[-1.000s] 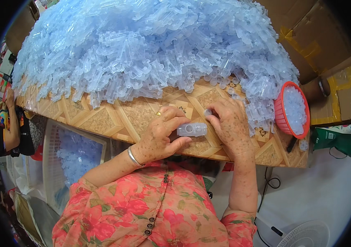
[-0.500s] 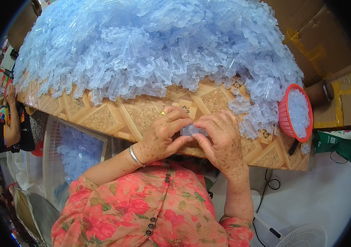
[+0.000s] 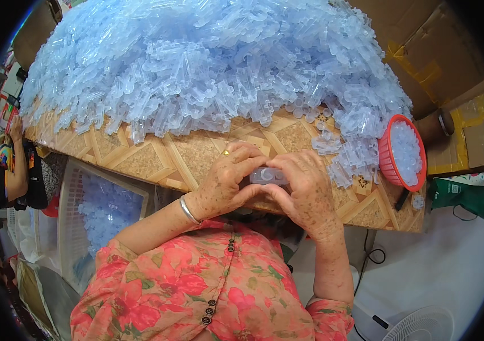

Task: The person sits at a wooden table and repeatedly picks up small, translucent plastic components. They insert a small circular piece into a rectangular housing, press the parts together, and place the assembled unit on the table. The process is repeated continuously with a large pile of parts visible in the background.

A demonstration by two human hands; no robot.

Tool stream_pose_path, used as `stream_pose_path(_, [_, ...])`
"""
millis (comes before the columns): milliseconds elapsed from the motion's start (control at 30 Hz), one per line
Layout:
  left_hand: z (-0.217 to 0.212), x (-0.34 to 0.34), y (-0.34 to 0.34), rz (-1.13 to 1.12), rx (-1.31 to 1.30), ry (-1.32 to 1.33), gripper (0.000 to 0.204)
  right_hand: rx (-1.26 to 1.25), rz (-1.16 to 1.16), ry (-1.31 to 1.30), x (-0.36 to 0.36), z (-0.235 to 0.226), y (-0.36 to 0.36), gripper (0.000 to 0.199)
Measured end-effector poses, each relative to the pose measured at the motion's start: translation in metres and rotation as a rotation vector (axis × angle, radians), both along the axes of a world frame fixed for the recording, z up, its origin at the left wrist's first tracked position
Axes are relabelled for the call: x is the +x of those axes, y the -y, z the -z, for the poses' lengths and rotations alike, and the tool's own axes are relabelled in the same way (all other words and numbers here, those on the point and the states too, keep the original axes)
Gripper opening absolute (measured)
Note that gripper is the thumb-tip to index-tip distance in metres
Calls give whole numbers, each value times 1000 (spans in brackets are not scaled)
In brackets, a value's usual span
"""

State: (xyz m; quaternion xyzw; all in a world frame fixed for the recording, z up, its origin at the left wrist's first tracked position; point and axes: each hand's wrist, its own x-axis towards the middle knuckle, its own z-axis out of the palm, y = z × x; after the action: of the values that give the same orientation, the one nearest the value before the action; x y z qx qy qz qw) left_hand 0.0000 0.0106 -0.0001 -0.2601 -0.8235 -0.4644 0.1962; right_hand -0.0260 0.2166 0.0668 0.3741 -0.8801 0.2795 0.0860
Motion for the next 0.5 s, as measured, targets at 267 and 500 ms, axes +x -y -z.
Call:
stream_pose_path(267, [-27,15,14,-81,-21,250,46,30,303,459,5,-12,-15,37])
stream_pose_path(500, [-31,2,8,136,63,564,35,-56,271,1055,-1,-25,-1,37])
